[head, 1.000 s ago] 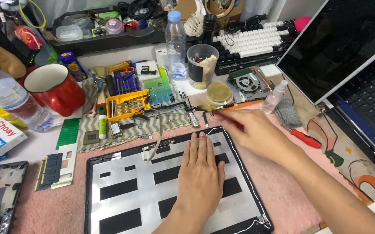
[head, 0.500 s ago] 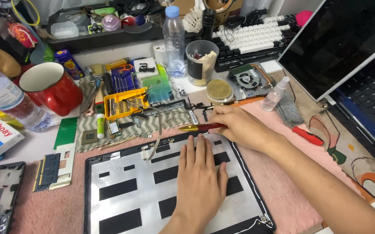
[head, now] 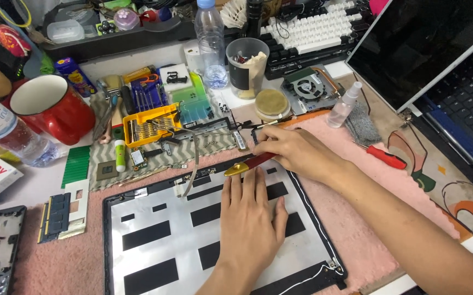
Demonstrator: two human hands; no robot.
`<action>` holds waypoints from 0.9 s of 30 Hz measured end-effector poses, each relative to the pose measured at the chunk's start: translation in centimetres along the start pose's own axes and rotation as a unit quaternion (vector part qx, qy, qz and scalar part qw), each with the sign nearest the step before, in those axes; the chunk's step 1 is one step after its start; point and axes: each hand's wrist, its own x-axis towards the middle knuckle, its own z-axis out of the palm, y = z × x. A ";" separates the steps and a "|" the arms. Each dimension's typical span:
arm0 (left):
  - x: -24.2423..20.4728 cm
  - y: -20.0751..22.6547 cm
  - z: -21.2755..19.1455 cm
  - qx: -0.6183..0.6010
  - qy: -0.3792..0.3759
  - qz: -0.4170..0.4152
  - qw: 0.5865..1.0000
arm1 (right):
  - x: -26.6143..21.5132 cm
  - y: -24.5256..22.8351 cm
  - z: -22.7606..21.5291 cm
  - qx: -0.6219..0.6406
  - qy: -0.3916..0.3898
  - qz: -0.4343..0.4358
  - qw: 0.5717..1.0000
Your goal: The person cleans the back of a laptop screen using a brush and then handles the screen's cables, tucking them into the frame. Finally, the person picks up a separate laptop screen panel and places it on the desk.
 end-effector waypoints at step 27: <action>2.3 2.9 3.3 0.185 -0.199 -0.048 0.961 | -0.8 -2.6 -2.8 0.020 -0.090 0.043 0.995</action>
